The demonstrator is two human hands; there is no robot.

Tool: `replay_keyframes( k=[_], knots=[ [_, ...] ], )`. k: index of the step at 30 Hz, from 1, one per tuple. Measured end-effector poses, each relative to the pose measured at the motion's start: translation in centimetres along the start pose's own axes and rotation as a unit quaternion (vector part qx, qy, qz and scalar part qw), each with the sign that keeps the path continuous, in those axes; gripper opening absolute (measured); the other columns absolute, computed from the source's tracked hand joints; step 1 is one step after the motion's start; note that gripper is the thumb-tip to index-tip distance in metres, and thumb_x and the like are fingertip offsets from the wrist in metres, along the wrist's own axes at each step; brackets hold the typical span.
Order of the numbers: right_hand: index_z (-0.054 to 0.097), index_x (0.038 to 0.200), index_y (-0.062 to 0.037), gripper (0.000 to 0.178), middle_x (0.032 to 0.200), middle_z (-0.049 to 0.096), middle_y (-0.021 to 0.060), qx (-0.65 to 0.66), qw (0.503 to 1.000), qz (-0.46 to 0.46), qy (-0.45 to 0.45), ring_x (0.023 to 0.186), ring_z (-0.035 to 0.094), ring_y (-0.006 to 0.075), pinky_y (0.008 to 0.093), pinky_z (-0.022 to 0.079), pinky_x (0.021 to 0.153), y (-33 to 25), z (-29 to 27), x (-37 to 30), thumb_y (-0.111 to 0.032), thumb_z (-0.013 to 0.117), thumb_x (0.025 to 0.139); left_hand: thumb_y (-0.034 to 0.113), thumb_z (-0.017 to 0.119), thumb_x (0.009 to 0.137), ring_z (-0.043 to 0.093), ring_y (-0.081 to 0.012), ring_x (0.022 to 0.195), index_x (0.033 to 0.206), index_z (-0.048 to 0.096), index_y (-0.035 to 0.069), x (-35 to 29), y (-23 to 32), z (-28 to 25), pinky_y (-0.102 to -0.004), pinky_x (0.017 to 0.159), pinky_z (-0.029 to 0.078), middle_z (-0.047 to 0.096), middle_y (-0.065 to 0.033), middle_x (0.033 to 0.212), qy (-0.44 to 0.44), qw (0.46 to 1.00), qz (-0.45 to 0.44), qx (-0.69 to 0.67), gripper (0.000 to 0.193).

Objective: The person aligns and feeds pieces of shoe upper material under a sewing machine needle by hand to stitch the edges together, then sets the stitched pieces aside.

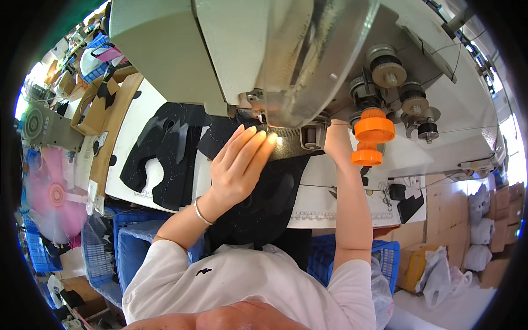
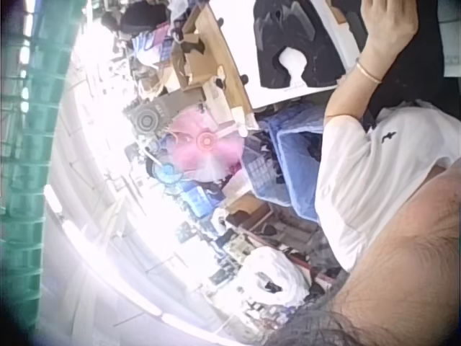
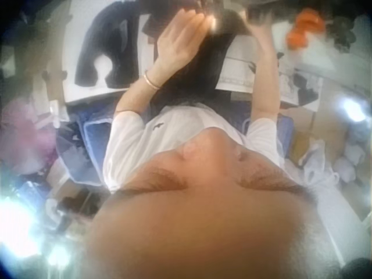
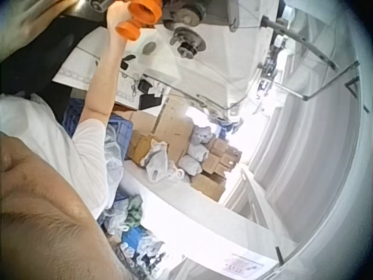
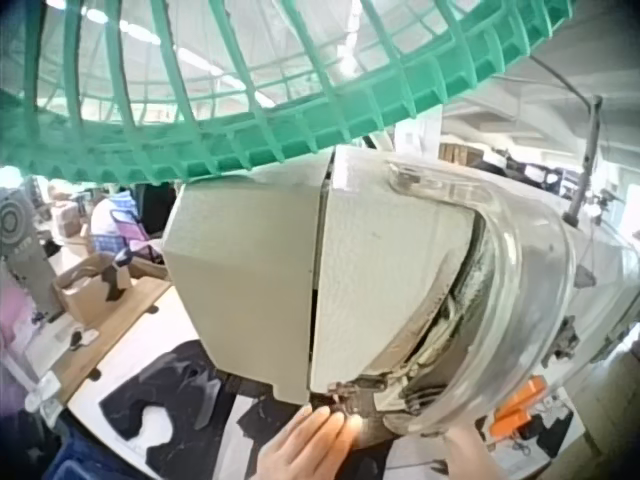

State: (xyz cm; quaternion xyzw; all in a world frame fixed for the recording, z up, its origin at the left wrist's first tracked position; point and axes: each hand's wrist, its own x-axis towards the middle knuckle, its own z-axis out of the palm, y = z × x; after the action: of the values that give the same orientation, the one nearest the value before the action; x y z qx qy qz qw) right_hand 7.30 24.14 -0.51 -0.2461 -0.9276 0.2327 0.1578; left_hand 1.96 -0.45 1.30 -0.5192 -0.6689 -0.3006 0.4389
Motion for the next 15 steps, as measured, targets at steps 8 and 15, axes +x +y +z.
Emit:
replay_keyframes(
  k=[8, 15],
  knots=[
    [0.072, 0.099, -0.0011, 0.024, 0.099, 0.072, 0.0042, 0.235, 0.968, -0.078, -0.026, 0.09, 0.063, 0.0135, 0.03, 0.05, 0.082, 1.1, 1.1, -0.6, -0.022, 0.075, 0.088, 0.009, 0.068, 0.069, 0.066, -0.0287, 0.095, 0.097, 0.076, 0.004, -0.6, 0.0, 0.2, -0.0443, 0.093, 0.056, 0.067, -0.0109, 0.096, 0.013, 0.999, 0.033, 0.009, 0.03],
    [0.073, 0.101, -0.0012, 0.021, 0.1, 0.072, 0.0056, 0.306, 0.949, -0.08, 0.007, 0.091, 0.064, 0.0149, 0.0305, 0.051, 0.083, 1.9, 1.9, 0.0, -0.019, 0.071, 0.091, 0.009, 0.069, 0.067, 0.065, -0.0293, 0.098, 0.097, 0.074, 0.002, -0.8, -0.5, 0.8, -0.0464, 0.096, 0.054, 0.066, -0.0113, 0.097, 0.029, 0.999, 0.042, 0.006, 0.031]
  ],
)
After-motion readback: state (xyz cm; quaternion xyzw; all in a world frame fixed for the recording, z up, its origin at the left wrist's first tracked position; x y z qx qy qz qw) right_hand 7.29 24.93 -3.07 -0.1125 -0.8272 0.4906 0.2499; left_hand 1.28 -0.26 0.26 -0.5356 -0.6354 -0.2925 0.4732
